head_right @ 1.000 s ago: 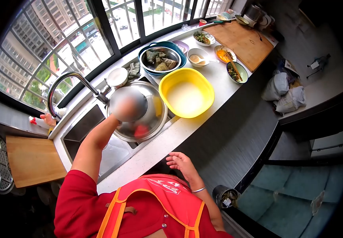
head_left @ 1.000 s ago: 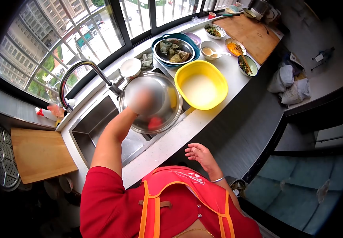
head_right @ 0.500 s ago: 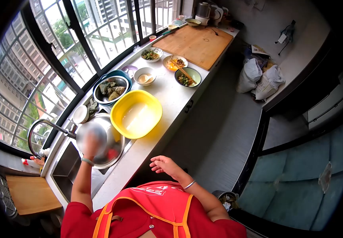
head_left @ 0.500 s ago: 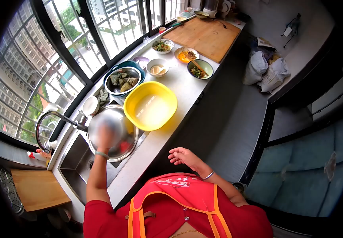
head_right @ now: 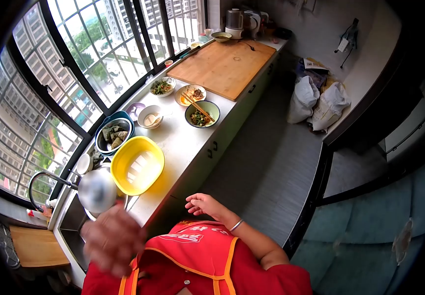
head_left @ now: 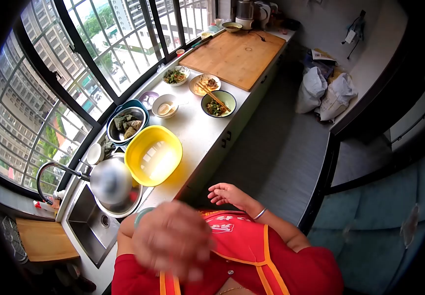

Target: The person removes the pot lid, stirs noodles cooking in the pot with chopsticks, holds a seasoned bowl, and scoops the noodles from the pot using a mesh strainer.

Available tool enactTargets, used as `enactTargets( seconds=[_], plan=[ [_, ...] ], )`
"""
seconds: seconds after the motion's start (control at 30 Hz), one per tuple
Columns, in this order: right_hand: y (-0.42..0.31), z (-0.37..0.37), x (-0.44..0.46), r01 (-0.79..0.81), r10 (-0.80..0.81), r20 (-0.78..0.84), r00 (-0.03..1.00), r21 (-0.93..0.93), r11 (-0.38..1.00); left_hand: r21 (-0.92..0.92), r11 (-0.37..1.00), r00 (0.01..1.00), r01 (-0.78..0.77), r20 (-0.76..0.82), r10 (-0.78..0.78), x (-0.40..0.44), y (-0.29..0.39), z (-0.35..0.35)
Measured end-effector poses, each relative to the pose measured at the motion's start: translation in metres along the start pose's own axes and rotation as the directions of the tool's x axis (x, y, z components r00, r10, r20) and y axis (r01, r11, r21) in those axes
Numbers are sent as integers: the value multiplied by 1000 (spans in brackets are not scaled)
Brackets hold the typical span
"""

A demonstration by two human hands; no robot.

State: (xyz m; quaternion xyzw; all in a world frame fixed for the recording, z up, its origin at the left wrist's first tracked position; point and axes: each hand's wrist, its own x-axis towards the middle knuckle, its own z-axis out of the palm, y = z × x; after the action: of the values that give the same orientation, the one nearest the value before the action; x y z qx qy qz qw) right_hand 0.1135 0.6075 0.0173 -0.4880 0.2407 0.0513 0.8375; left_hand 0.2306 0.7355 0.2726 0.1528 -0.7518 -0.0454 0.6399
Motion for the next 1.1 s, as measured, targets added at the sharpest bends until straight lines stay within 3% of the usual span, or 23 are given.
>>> enactTargets(
  seconds=[0.03, 0.13, 0.17, 0.27, 0.3, 0.4, 0.43, 0.5, 0.53, 0.57, 0.67, 0.7, 0.73, 0.8, 0.83, 0.87, 0.9, 0.93, 1.0, 1.1],
  plan=[
    [-4, -6, 2, 7, -7, 0, 1000, -11, 1000, -252, 942, 963, -223, 90, 252, 17, -7, -5],
    [-20, -25, 9, 18, -19, -16, 1000, -12, 1000, -173, 824, 841, -539, -65, 537, 45, -31, 17],
    [-27, -31, 10, 26, -26, -35, 999, -4, 1000, -199, 796, 820, -571, -173, 545, 50, -39, 18],
    [-51, -61, 14, 47, -47, -79, 996, -2, 999, 40, 618, 565, -786, -362, 742, 74, -77, 17],
    [-58, -71, 16, 65, -63, -111, 992, 6, 998, 179, 553, 461, -814, -380, 802, 80, -88, 13],
    [-78, -107, 27, 71, -67, -179, 982, 16, 997, 337, 420, 290, -843, -373, 881, 93, -128, 4],
    [-86, -116, 29, 72, -69, -178, 982, 11, 997, 248, 431, 320, -867, -386, 865, 90, -142, 1],
    [-106, -132, 37, 72, -70, -198, 978, 3, 997, -34, 744, 665, -668, -476, 575, 75, -143, -5],
    [-113, -140, 43, 69, -68, -196, 978, -2, 998, -187, 832, 786, -523, -484, 385, 71, -144, -9],
    [-119, -149, 48, 79, -75, -202, 977, 12, 997, -303, 862, 882, -406, -377, 283, 67, -155, -17],
    [-133, -170, 58, 109, -87, -262, 961, 71, 992, -512, 831, 975, -219, -139, 172, 79, -209, -27],
    [-138, -175, 61, 111, -84, -257, 963, 94, 989, -361, 723, 801, -589, -376, 465, 92, -237, -14],
    [-141, -182, 63, 111, -78, -249, 965, 118, 987, -212, 628, 639, -749, -484, 598, 105, -258, -9],
    [-146, -204, 67, 114, -72, -270, 960, 145, 983, 102, 539, 404, -836, -550, 731, 129, -286, -6],
    [-151, -216, 69, 120, -76, -263, 962, 154, 981, 185, 507, 334, -842, -559, 759, 135, -299, -3],
    [-155, -229, 73, 125, -83, -250, 965, 157, 980, 397, 447, 238, -802, -473, 848, 143, -317, -1],
    [-159, -243, 75, 131, -87, -248, 965, 166, 977, 387, 451, 243, -804, -479, 843, 141, -330, 6],
    [-165, -257, 76, 138, -93, -250, 964, 169, 976, 18, 526, 417, -850, -586, 695, 136, -340, 15],
    [-181, -288, 80, 119, -77, -274, 959, 142, 983, -359, 493, 602, -792, -589, 539, 134, -372, 29],
    [-201, -342, 80, 116, -76, -253, 964, 146, 982, -248, 472, 528, -846, -513, 677, 141, -430, 50]
  ],
)
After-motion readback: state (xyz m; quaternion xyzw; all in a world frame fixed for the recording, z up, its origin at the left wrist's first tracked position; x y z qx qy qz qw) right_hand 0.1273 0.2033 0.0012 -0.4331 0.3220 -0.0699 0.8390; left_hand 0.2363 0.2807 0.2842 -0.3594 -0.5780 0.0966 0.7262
